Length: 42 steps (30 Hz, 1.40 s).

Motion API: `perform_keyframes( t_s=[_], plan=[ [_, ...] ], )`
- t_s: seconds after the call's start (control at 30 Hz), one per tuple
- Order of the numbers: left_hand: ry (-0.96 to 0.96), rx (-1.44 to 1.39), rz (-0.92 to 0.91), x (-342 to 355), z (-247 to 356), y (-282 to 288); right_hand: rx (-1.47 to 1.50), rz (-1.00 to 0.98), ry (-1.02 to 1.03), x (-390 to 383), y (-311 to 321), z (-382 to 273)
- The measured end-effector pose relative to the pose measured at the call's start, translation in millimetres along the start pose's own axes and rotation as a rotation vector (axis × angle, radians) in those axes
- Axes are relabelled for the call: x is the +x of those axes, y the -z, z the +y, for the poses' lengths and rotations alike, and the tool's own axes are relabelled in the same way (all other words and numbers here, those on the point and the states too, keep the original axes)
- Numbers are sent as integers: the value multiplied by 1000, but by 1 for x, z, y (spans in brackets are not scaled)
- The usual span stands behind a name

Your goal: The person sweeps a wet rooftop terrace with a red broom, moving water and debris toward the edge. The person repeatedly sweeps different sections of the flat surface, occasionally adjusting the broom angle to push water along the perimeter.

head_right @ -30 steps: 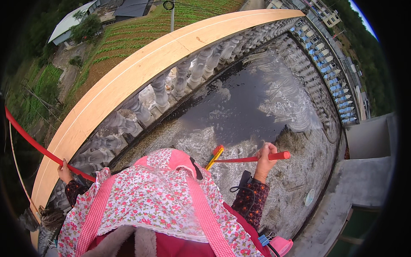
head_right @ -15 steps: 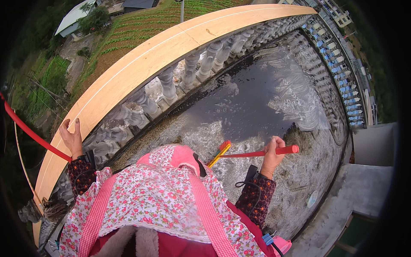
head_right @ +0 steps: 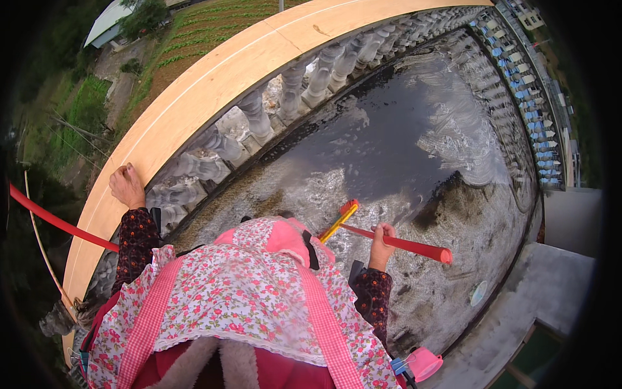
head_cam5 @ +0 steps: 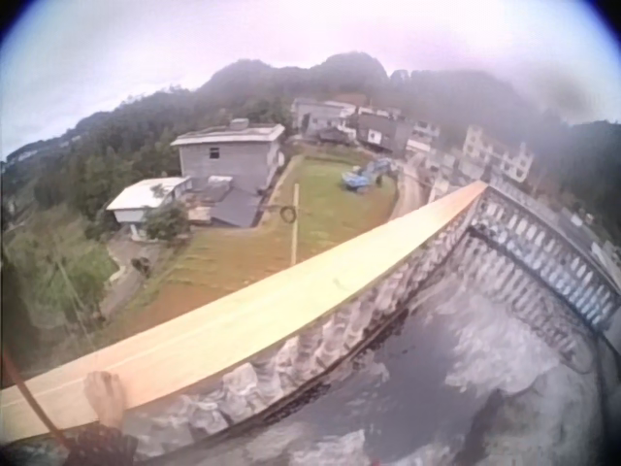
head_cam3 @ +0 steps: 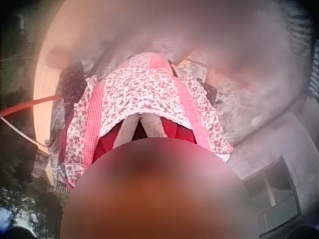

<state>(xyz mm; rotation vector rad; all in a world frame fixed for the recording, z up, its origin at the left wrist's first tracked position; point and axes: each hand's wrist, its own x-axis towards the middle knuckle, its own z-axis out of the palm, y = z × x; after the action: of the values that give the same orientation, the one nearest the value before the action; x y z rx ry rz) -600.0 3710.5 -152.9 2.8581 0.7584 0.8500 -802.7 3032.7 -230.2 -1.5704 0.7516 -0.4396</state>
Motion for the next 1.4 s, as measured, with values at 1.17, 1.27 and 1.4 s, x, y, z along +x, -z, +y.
perform_keyframes(
  t_s=[1.17, 1.27, 1.4],
  plan=[
    [-473, -730, -340, 34, 249, 43, -1224, -493, 147, 113, -116, -54],
    [-711, -752, -419, 49, 324, 36, -1293, -505, 212, 135, -139, -30],
    [-735, -613, -388, 70, 365, 16, -1247, -485, 269, 181, -176, -5]
  ],
)
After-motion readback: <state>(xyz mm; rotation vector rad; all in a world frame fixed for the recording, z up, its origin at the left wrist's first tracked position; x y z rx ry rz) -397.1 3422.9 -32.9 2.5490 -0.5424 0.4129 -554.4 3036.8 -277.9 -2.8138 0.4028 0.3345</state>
